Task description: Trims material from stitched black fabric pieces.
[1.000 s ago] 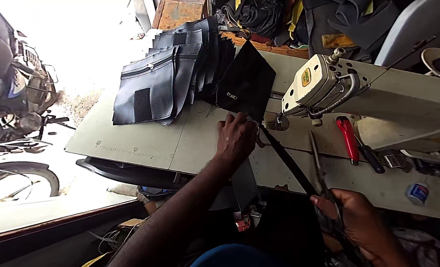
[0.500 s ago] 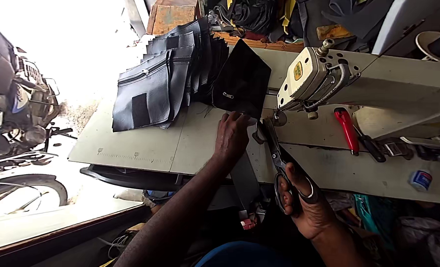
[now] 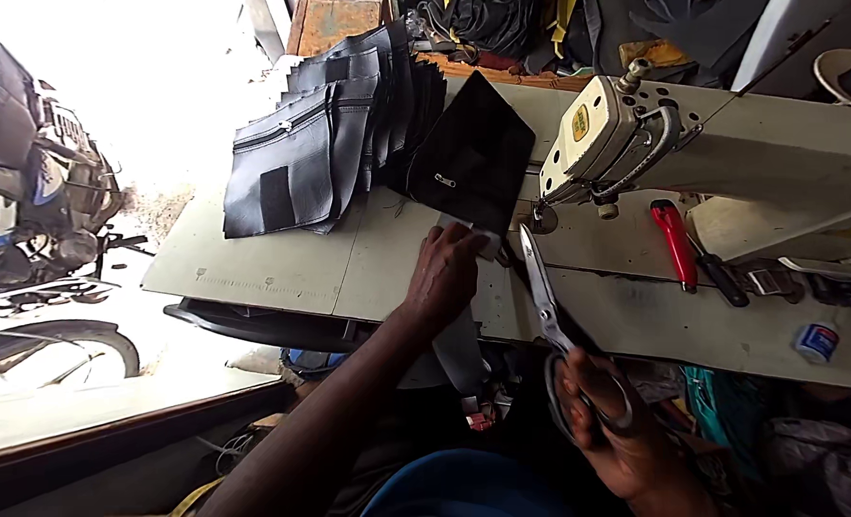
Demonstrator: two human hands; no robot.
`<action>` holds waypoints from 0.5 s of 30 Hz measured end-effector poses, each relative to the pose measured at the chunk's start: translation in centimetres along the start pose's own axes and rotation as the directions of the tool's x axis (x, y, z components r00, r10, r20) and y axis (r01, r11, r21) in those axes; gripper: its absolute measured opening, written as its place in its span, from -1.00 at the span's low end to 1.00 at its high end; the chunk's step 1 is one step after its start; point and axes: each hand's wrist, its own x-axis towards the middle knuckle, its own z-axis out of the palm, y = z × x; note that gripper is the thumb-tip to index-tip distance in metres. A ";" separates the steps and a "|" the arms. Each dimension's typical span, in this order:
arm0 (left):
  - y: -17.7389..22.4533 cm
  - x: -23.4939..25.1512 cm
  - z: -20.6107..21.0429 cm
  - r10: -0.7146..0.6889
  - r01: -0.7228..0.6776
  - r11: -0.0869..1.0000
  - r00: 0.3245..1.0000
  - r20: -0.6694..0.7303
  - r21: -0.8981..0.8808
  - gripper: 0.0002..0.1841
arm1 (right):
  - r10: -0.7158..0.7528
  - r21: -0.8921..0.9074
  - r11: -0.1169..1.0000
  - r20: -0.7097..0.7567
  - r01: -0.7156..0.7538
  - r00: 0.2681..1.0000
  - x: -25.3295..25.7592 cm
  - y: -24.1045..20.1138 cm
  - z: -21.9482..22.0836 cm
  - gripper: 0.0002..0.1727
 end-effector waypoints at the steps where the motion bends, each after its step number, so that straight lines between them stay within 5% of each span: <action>1: 0.4 -1.9 -0.7 0.015 -0.015 1.000 1.000 0.019 -0.009 -0.66 | -0.010 -0.106 0.994 0.019 0.012 1.000 -1.4 -0.2 -1.1 -0.56; 4: 1.0 -8.8 -2.2 0.006 -0.005 1.000 0.999 -0.034 0.031 -0.45 | 0.049 -0.390 0.921 0.076 -0.016 0.996 -5.2 -1.0 -4.2 -0.64; 6: 1.0 -13.5 -2.2 -0.064 0.072 0.997 0.979 -0.191 0.039 -0.32 | 0.123 -0.540 0.840 0.082 -0.060 0.989 -6.8 -1.6 -5.4 -0.62; 9: 0.8 -18.5 -1.2 -0.393 0.331 0.914 0.867 -0.306 -0.236 -0.22 | 0.214 -0.677 0.730 0.102 -0.090 0.971 -7.4 -1.9 -6.0 -0.53; 12: 0.5 -19.0 -1.3 -0.670 0.540 0.632 0.741 -0.043 -0.555 -0.26 | 0.282 -0.733 0.672 0.127 -0.101 0.951 -6.0 -1.7 -6.0 -0.47; 15: 0.9 -16.8 -2.8 -0.613 0.584 0.345 0.733 0.295 -0.735 -0.35 | 0.339 -0.737 0.659 0.117 -0.147 0.934 -3.4 -1.7 -5.9 -0.42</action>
